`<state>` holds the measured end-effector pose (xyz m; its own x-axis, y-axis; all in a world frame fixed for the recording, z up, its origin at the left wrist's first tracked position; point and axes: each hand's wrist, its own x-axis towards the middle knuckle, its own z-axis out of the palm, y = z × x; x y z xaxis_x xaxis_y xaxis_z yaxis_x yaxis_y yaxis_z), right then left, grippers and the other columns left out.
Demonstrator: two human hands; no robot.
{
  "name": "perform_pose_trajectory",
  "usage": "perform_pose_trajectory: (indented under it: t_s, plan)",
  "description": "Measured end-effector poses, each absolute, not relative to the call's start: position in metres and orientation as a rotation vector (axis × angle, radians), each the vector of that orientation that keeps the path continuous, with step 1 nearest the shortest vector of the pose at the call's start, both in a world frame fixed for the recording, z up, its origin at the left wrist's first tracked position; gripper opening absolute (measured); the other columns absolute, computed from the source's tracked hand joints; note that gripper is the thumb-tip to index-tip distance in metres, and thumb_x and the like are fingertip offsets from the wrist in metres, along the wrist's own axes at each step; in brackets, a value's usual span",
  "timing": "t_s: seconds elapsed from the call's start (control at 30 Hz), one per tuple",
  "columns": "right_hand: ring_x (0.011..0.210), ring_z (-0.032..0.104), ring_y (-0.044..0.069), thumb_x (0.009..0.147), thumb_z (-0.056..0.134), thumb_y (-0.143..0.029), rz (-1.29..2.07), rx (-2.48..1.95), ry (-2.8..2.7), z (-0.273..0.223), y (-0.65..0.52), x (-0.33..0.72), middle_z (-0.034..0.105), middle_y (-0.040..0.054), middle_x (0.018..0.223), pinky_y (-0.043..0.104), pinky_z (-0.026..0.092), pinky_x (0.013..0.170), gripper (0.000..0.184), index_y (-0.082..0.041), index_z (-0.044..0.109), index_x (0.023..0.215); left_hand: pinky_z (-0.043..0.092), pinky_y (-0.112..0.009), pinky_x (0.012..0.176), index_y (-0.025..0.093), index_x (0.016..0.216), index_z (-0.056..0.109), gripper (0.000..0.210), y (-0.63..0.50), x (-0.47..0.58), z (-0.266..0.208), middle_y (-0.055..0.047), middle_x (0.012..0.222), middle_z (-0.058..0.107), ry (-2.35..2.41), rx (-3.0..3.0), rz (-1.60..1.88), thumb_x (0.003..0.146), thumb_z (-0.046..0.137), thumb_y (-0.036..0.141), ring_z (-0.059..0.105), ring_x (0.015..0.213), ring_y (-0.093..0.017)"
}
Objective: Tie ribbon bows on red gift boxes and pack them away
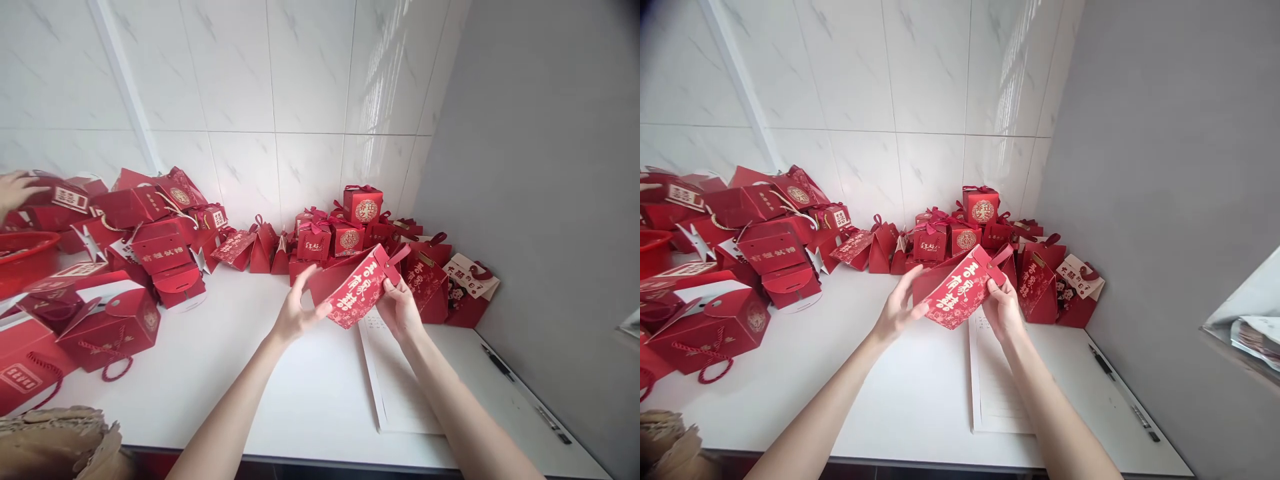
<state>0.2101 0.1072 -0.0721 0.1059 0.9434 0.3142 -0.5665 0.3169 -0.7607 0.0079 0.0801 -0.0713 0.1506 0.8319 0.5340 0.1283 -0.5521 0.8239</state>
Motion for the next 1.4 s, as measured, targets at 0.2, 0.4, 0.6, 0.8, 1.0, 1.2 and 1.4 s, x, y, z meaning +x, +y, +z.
perform_pose_trajectory:
  t_s: [0.2,0.4,0.6,0.8,1.0,1.2,1.4]
  plan:
    - [0.089,0.059,0.015,0.063,0.07,-0.027,1.242,-0.428,-0.876,-0.078,0.109,0.208,0.063,-0.0046,0.092,0.031,0.046,0.087,0.032,-0.031,0.06,0.093,0.039,-0.045,0.101,0.018,0.135,0.031,0.086,0.068,0.017,-0.071,-0.014,0.134,0.046,0.888,2.116,1.542,0.059,0.071,0.026,0.045,0.122,-0.03]
    - [0.084,0.062,0.022,0.069,0.065,-0.05,1.434,-0.58,-0.987,-0.076,0.101,0.197,0.065,0.0042,0.096,0.034,0.052,0.069,0.036,-0.023,0.059,0.092,0.051,-0.037,0.085,0.019,0.125,0.039,0.073,0.071,0.021,-0.068,-0.012,0.116,0.059,0.834,1.753,1.745,0.062,0.072,0.036,0.06,0.103,-0.025]
    - [0.082,0.064,0.019,0.075,0.061,-0.048,1.577,-0.644,-0.993,-0.08,0.092,0.182,0.067,0.0038,0.099,0.027,0.055,0.062,0.034,-0.022,0.058,0.096,0.051,-0.034,0.084,0.019,0.115,0.049,0.053,0.077,0.015,-0.061,-0.011,0.113,0.062,0.794,1.506,1.772,0.072,0.065,0.047,0.06,0.104,-0.024]
    - [0.066,0.065,0.013,0.077,0.064,-0.046,1.742,-0.576,-0.762,-0.083,0.094,0.183,0.069,0.0,0.083,0.02,0.055,0.051,0.028,-0.022,0.063,0.091,0.052,-0.034,0.082,0.021,0.117,0.051,0.044,0.074,0.016,-0.06,-0.01,0.117,0.059,0.617,1.525,1.703,0.077,0.063,0.034,0.058,0.106,-0.024]
    - [0.056,0.063,0.009,0.079,0.064,-0.04,1.847,-0.526,-0.585,-0.083,0.095,0.182,0.068,-0.002,0.073,0.014,0.053,0.048,0.02,-0.021,0.065,0.086,0.053,-0.034,0.076,0.02,0.111,0.054,0.041,0.074,0.013,-0.061,-0.011,0.109,0.062,0.587,1.462,1.666,0.075,0.065,0.034,0.06,0.1,-0.025]
    - [0.05,0.06,0.008,0.08,0.064,-0.04,1.871,-0.503,-0.583,-0.086,0.096,0.182,0.066,-0.0034,0.065,0.012,0.051,0.044,0.02,-0.021,0.063,0.084,0.052,-0.033,0.078,0.02,0.114,0.052,0.045,0.072,0.015,-0.061,-0.011,0.112,0.059,0.567,1.461,1.656,0.074,0.066,0.034,0.059,0.102,-0.025]
    - [0.073,0.066,0.012,0.066,0.077,-0.036,1.688,-0.519,-0.674,-0.082,0.093,0.176,0.069,0.0006,0.088,0.017,0.056,0.064,0.039,-0.02,0.056,0.094,0.046,-0.035,0.089,0.02,0.117,0.047,0.044,0.079,0.019,-0.066,-0.009,0.112,0.06,0.767,1.309,1.772,0.077,0.062,0.034,0.057,0.107,-0.023]
